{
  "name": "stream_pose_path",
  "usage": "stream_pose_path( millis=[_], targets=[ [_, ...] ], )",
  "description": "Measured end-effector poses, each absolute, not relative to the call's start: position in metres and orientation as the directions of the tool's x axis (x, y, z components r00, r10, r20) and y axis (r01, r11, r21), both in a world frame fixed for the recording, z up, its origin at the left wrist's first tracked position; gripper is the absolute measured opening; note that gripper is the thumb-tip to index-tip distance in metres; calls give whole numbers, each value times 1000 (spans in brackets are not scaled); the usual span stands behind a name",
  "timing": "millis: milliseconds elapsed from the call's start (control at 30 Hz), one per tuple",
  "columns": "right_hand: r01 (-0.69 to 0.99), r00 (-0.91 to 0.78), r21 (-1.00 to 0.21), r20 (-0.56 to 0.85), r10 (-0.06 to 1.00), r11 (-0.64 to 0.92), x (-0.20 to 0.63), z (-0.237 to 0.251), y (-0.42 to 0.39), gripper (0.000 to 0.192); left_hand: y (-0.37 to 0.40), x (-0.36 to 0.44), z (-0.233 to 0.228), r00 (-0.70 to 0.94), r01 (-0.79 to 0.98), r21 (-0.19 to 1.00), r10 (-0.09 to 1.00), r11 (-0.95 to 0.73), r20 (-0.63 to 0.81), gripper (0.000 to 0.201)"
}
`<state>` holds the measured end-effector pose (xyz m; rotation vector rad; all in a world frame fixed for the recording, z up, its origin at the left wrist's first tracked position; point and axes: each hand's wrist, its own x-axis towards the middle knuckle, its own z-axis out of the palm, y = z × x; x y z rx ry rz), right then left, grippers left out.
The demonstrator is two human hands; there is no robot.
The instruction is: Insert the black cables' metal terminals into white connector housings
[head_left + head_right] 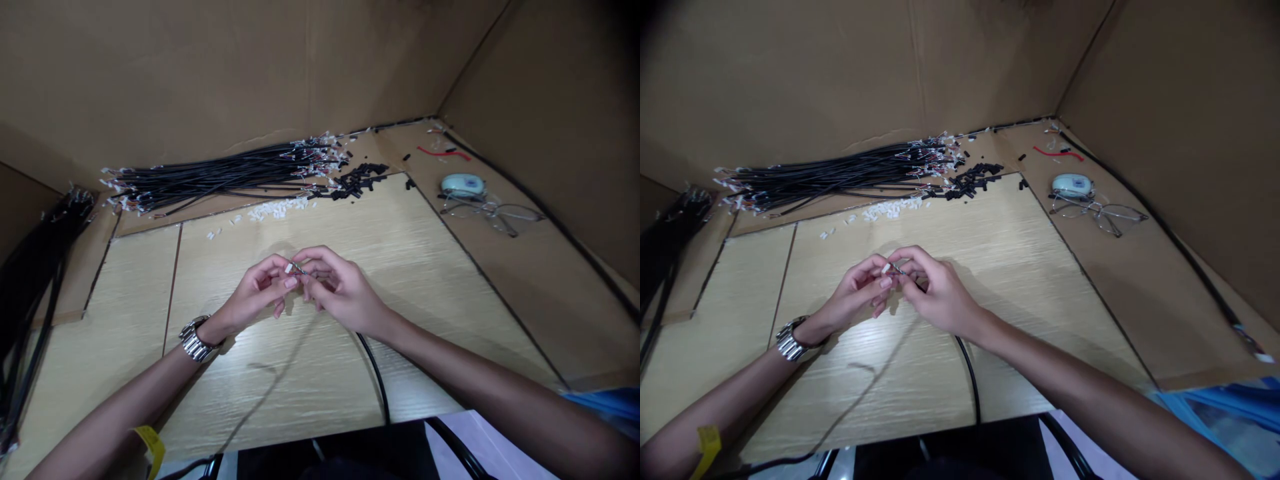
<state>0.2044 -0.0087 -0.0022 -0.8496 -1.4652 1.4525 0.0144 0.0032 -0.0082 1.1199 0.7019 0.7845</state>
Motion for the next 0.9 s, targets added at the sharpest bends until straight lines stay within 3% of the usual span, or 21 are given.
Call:
stream_pose_path(
  millis=[400,900],
  targets=[
    [92,-379,-930,299,876,357,203,0,-10,22,3,15,-10,507,-231,946,858,229,-84,23],
    [248,-366,-866,332,869,435,205,0,-11,3,3,15,-6,512,-203,950,852,239,-105,21]
  ],
)
